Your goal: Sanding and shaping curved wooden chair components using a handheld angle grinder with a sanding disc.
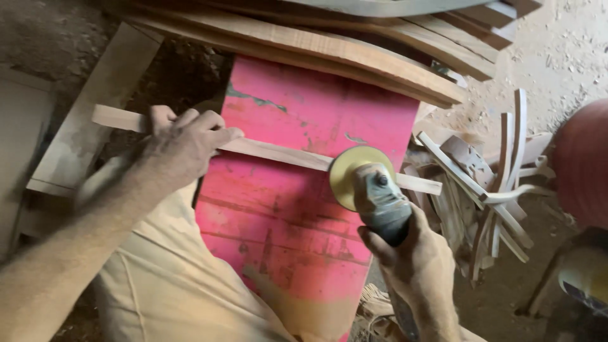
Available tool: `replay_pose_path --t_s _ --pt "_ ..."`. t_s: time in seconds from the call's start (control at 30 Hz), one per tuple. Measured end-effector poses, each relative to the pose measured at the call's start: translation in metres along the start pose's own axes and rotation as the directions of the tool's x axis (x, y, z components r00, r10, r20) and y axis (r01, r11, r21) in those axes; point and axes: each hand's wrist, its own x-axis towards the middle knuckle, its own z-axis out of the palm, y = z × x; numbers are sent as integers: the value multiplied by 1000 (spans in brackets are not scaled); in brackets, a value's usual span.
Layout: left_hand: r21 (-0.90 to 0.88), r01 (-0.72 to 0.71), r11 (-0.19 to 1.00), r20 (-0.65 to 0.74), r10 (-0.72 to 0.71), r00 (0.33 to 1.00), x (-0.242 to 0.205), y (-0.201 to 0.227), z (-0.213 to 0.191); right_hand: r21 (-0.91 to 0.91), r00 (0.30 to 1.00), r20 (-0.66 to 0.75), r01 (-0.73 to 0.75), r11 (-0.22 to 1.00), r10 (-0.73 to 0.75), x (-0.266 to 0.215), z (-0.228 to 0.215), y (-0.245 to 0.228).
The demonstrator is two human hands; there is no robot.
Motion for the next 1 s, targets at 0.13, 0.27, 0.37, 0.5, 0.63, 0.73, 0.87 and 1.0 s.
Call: replay_pose_path --t_s 0.13,0.27,0.37,0.5,0.63,0.73,0.87,1.0 --pt "-28 -9 1000 -39 8 999 -4 -2 2 -18 1000 -14 28 999 -28 -7 11 -38" --pt "-89 3 996 -53 -8 999 -4 -1 4 -18 985 27 171 985 -171 -11 11 -59" --pt "-79 10 997 -41 -14 999 -4 -3 8 26 979 39 201 979 -202 -13 11 -58" --pt "-30 23 999 12 -22 1000 -3 -1 3 -5 998 16 62 998 -62 -7 12 -21" --pt "-44 8 999 -8 -9 1000 -5 -2 3 18 999 -8 -43 999 43 3 3 24" --pt "-51 14 999 -2 -14 1000 -7 0 -1 112 991 -17 -132 985 135 10 -1 59" --pt "-63 20 998 -26 -22 999 -7 0 0 346 990 -85 -75 935 111 23 3 113" --pt "-7 15 1000 -31 -15 999 -8 0 0 363 973 -87 -170 916 215 34 -2 148"
